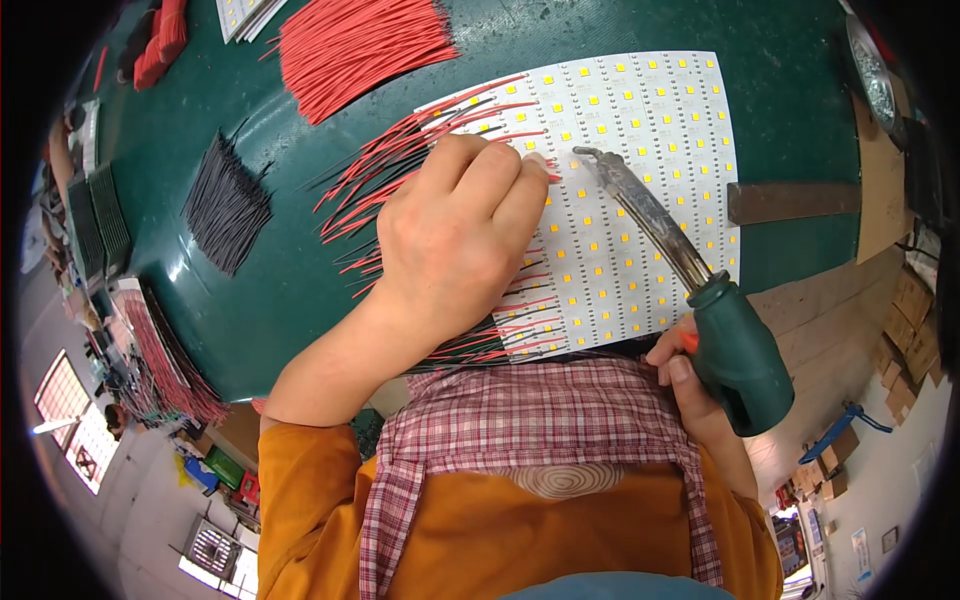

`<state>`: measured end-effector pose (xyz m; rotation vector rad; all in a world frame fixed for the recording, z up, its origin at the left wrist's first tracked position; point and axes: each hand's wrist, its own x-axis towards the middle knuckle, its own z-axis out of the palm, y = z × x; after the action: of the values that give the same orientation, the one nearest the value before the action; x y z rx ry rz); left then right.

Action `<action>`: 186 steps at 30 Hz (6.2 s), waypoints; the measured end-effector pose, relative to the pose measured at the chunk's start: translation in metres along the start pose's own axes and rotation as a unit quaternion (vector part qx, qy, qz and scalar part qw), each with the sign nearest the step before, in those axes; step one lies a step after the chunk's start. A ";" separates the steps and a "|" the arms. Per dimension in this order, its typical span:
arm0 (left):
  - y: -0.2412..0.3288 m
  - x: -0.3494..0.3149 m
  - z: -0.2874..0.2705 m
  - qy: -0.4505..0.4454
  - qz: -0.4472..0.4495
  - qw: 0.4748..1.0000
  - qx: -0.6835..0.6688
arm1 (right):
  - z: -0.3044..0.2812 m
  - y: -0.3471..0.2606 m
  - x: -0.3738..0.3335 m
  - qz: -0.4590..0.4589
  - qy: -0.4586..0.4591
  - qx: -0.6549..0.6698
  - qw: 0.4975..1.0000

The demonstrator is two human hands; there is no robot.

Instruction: Soldering red and black wires onto an LED light panel at a factory workbench.

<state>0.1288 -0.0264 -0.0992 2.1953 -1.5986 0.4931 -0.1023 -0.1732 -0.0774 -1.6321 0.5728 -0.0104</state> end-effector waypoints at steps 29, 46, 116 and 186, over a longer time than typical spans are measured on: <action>0.004 -0.007 -0.001 -0.006 0.000 1.000 -0.007 | -0.003 0.016 -0.005 -0.056 -0.032 -0.237 0.969; 0.001 -0.004 0.003 -0.003 0.005 1.000 0.016 | 0.002 0.023 0.001 -0.015 0.019 -0.005 1.000; 0.009 -0.017 -0.002 -0.002 -0.026 0.999 -0.018 | -0.001 0.044 -0.009 -0.090 -0.001 -0.082 0.993; -0.028 -0.006 -0.029 -0.030 -0.077 0.996 -0.024 | 0.006 0.064 -0.012 -0.076 0.009 0.112 0.991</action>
<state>0.1519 0.0009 -0.0801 2.2956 -1.4397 0.3428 -0.1333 -0.1649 -0.1347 -1.4544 0.4429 -0.1946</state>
